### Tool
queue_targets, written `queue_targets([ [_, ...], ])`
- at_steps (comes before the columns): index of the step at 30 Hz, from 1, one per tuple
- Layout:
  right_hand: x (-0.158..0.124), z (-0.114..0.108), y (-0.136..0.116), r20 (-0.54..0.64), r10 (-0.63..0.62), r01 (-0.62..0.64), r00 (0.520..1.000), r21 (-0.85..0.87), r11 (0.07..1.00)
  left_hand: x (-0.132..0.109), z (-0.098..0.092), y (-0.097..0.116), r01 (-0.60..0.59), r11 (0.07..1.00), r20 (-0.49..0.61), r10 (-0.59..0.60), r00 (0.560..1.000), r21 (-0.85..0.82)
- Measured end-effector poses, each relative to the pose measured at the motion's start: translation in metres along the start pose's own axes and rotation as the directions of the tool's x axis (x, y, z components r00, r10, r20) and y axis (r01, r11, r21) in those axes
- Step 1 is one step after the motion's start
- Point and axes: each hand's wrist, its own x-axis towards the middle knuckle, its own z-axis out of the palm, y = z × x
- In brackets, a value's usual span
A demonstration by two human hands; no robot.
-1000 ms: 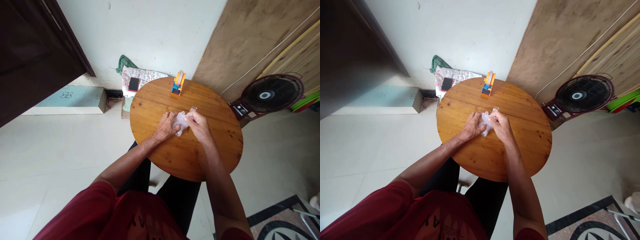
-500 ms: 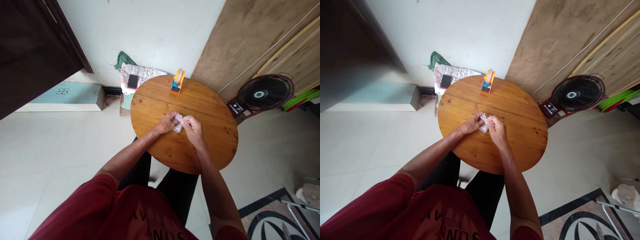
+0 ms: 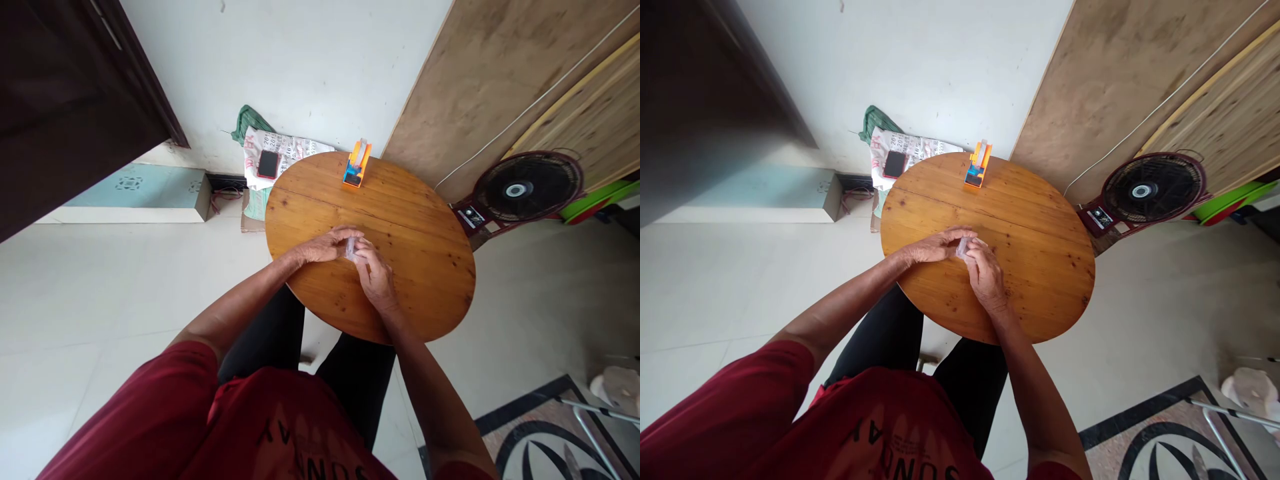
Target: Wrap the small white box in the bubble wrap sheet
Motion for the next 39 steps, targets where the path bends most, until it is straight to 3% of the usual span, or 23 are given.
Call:
queue_targets([
  [4,-0.004,0.002,0.005,0.023,-0.012,0.013,1.000,-0.027,1.000,-0.004,0.002,-0.004,-0.065,0.986,0.040,0.059,0.997,0.156],
  [9,-0.007,0.004,0.013,0.047,-0.068,0.072,0.997,-0.073,0.995,-0.003,0.013,-0.012,-0.120,0.959,-0.044,0.135,0.990,0.258],
  [13,-0.007,0.007,0.017,0.029,-0.100,0.102,0.995,-0.086,0.991,0.001,0.019,-0.018,-0.190,0.945,-0.093,0.222,0.971,0.267],
  [17,-0.007,0.006,0.017,-0.001,-0.115,0.115,0.993,-0.049,0.992,0.002,0.020,-0.016,-0.180,0.953,-0.108,0.211,0.971,0.244],
  [20,-0.004,-0.001,0.013,-0.031,-0.029,0.029,0.999,0.008,1.000,0.003,0.020,-0.006,-0.110,0.977,-0.146,0.138,0.980,0.182],
  [24,0.009,-0.018,0.009,-0.038,0.126,-0.119,0.991,0.147,0.982,0.010,0.019,0.008,0.067,0.991,-0.098,-0.079,0.992,-0.112],
  [27,0.022,-0.031,0.014,0.099,0.219,-0.235,0.971,0.211,0.949,0.020,0.019,0.017,0.204,0.927,-0.053,-0.232,0.971,-0.315],
  [31,0.029,-0.036,0.029,0.235,0.288,-0.338,0.929,0.217,0.916,0.031,0.019,0.023,0.340,0.867,-0.025,-0.374,0.927,-0.364],
  [34,0.026,-0.028,0.039,0.232,0.324,-0.384,0.917,0.301,0.873,0.032,0.019,0.021,0.342,0.905,-0.038,-0.363,0.931,-0.253],
  [39,0.017,-0.012,0.053,0.239,0.423,-0.485,0.874,0.470,0.737,0.028,0.019,0.014,0.173,0.985,-0.164,-0.173,0.971,-0.012],
])
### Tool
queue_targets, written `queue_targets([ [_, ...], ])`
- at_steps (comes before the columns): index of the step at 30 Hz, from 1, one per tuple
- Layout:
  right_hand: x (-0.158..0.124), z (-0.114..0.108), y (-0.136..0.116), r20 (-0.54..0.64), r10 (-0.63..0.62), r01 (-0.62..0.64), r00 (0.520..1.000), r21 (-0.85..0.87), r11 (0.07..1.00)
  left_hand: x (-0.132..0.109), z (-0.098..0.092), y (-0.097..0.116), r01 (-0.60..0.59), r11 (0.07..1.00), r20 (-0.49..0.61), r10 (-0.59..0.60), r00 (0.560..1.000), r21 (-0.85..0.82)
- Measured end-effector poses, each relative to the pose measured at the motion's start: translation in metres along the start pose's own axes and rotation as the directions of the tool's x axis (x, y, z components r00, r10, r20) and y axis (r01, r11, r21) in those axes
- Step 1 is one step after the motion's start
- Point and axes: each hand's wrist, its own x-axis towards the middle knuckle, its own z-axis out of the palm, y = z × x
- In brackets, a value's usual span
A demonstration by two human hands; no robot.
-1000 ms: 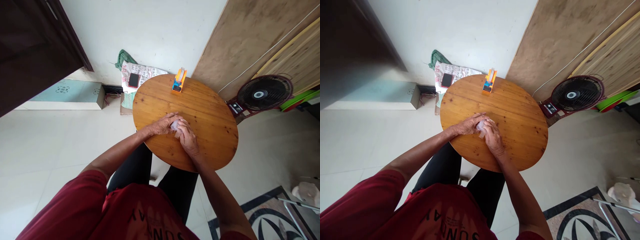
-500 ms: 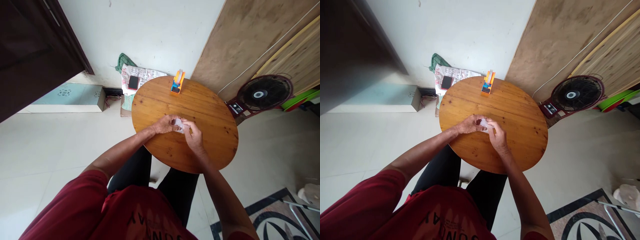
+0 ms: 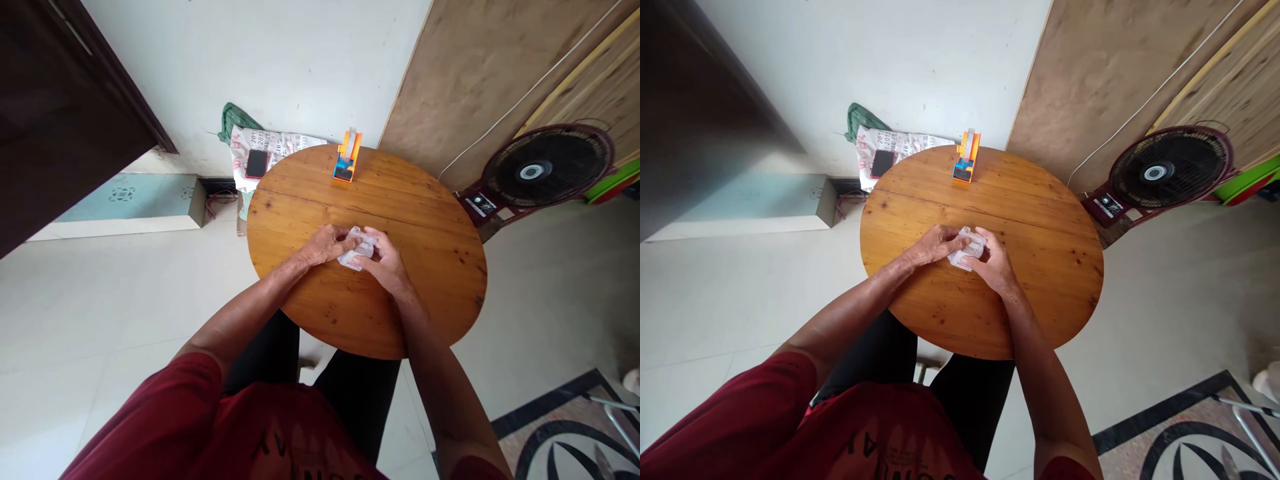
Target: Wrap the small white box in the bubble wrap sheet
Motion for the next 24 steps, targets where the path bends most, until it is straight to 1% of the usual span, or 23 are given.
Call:
queue_targets([
  [2,0.001,0.001,0.005,-0.011,0.016,-0.015,1.000,0.041,0.999,-0.001,0.000,-0.001,-0.044,0.999,0.010,0.044,0.999,0.003],
  [3,0.002,0.002,0.006,-0.012,0.019,-0.019,1.000,0.056,0.998,-0.002,0.000,-0.002,-0.051,0.998,0.020,0.051,0.998,-0.036],
  [6,0.003,0.002,0.006,-0.012,0.033,-0.032,0.999,0.077,0.997,-0.003,0.001,-0.004,-0.023,0.969,0.074,0.043,0.996,-0.246],
  [9,0.001,0.000,0.001,0.007,0.051,-0.051,0.999,0.107,0.993,-0.005,0.001,-0.005,0.040,0.898,0.174,0.041,0.984,-0.437],
  [13,-0.003,-0.002,-0.007,0.062,0.075,-0.085,0.995,0.164,0.983,-0.007,0.000,-0.005,0.117,0.784,0.314,0.103,0.944,-0.609],
  [17,-0.005,-0.004,-0.010,0.078,0.095,-0.106,0.992,0.153,0.982,-0.007,0.002,-0.005,0.168,0.736,0.360,0.110,0.926,-0.656],
  [19,-0.005,-0.004,-0.011,0.068,0.087,-0.094,0.994,0.109,0.990,-0.006,0.003,-0.005,0.171,0.721,0.371,0.126,0.920,-0.671],
  [21,-0.006,-0.004,-0.012,0.053,0.063,-0.065,0.997,0.037,0.997,-0.006,0.003,-0.004,0.172,0.703,0.372,0.140,0.918,-0.690],
  [24,-0.008,-0.005,-0.014,0.027,-0.002,0.003,1.000,-0.046,0.999,-0.007,0.003,-0.002,0.198,0.671,0.372,0.125,0.920,-0.714],
])
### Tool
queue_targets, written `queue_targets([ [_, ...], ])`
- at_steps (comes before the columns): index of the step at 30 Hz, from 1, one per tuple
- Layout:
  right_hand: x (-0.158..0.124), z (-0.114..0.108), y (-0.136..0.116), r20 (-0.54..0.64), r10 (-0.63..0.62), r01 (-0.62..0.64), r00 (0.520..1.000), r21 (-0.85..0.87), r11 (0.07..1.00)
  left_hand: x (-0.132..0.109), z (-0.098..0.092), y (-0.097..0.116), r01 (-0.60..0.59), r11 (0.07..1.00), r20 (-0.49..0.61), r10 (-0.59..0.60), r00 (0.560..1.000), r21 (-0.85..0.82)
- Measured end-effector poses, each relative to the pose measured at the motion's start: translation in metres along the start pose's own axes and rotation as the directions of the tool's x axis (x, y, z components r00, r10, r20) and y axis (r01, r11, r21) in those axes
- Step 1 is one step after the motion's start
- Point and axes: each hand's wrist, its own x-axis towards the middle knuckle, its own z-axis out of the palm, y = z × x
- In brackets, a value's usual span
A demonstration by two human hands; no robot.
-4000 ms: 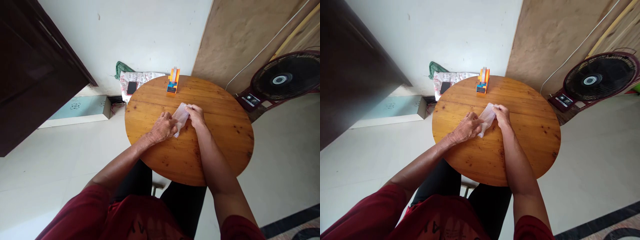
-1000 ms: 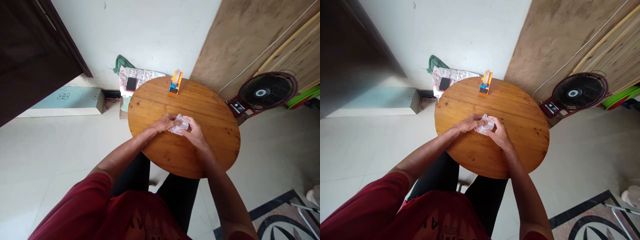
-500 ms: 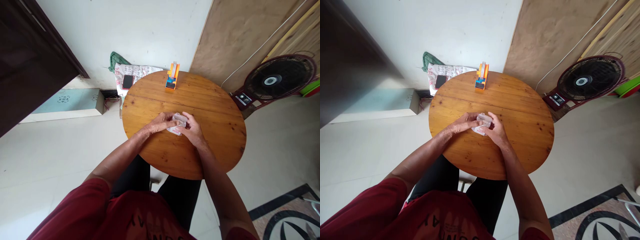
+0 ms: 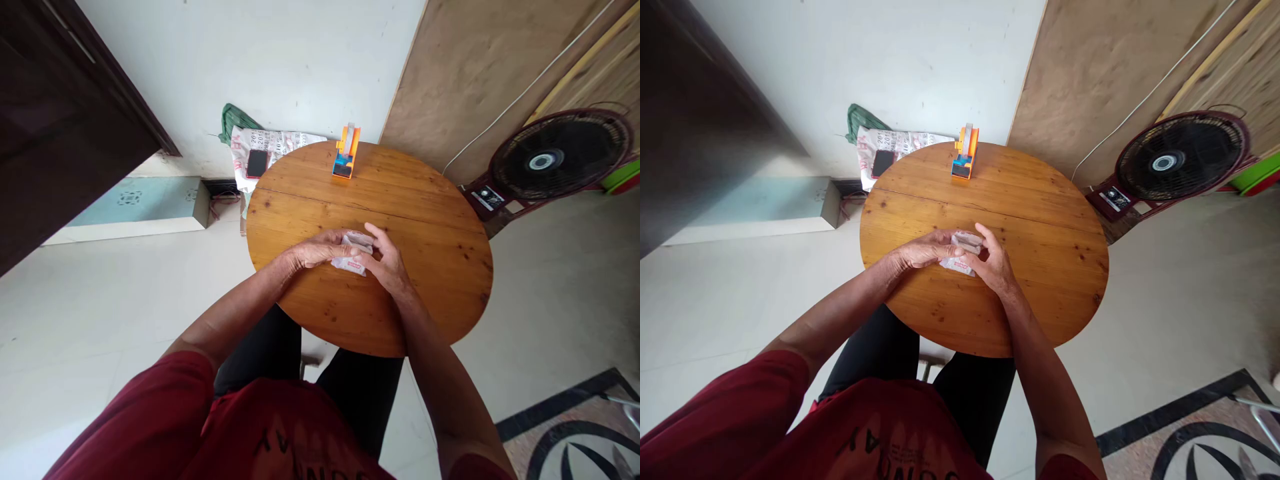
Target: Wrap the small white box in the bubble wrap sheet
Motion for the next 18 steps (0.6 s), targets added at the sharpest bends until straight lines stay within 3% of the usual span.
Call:
queue_targets([
  [5,-0.002,-0.004,0.003,-0.040,-0.103,0.104,0.994,0.026,0.994,0.000,0.000,-0.002,0.020,0.994,-0.028,-0.024,0.999,-0.106],
  [11,-0.002,-0.008,0.003,-0.112,-0.144,0.150,0.983,0.048,0.988,0.001,-0.001,-0.005,0.021,0.996,-0.068,-0.027,0.997,-0.085],
  [18,-0.001,-0.004,-0.007,-0.263,-0.196,0.185,0.945,-0.067,0.980,0.001,0.002,-0.002,0.067,0.997,-0.066,-0.069,0.995,-0.027],
])
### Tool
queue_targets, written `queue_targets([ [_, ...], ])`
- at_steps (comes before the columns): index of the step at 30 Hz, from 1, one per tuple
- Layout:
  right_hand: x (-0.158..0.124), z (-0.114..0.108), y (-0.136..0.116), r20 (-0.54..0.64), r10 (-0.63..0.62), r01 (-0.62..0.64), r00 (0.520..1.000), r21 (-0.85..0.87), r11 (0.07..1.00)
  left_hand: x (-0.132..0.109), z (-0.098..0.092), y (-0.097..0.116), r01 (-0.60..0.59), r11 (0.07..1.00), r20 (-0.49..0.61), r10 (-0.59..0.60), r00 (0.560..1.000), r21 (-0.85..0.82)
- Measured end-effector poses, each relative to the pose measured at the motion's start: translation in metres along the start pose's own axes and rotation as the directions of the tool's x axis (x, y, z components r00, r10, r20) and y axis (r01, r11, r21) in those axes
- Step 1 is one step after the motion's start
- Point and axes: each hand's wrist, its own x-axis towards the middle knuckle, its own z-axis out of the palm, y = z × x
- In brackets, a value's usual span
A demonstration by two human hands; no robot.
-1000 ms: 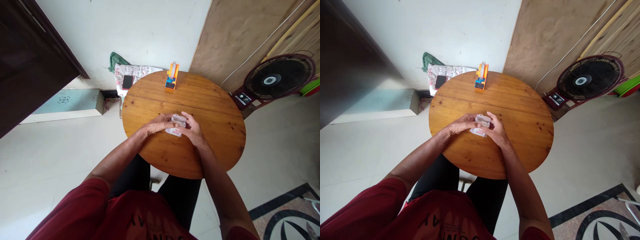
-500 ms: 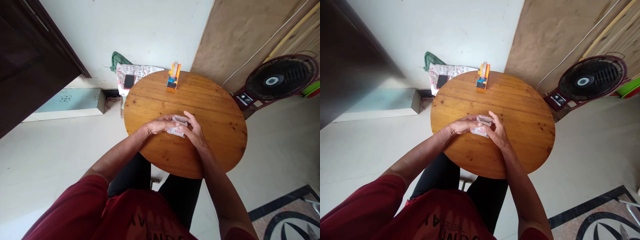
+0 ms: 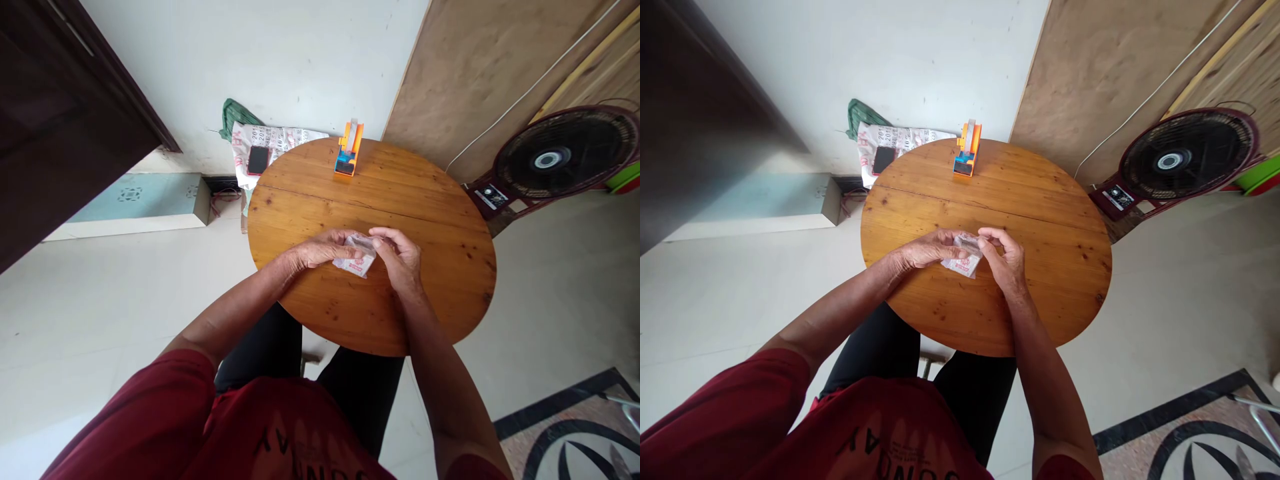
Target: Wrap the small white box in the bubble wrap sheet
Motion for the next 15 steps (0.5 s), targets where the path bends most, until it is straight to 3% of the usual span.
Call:
queue_targets([
  [5,0.0004,0.0012,-0.0030,-0.075,-0.074,0.073,0.994,-0.026,0.997,-0.0011,0.0029,0.0008,0.018,0.999,-0.028,-0.017,0.999,0.032],
  [15,-0.0053,0.0022,-0.0053,-0.003,-0.138,0.138,0.990,-0.071,0.988,0.0006,0.0024,0.0010,0.002,1.000,-0.105,-0.003,0.995,-0.005],
])
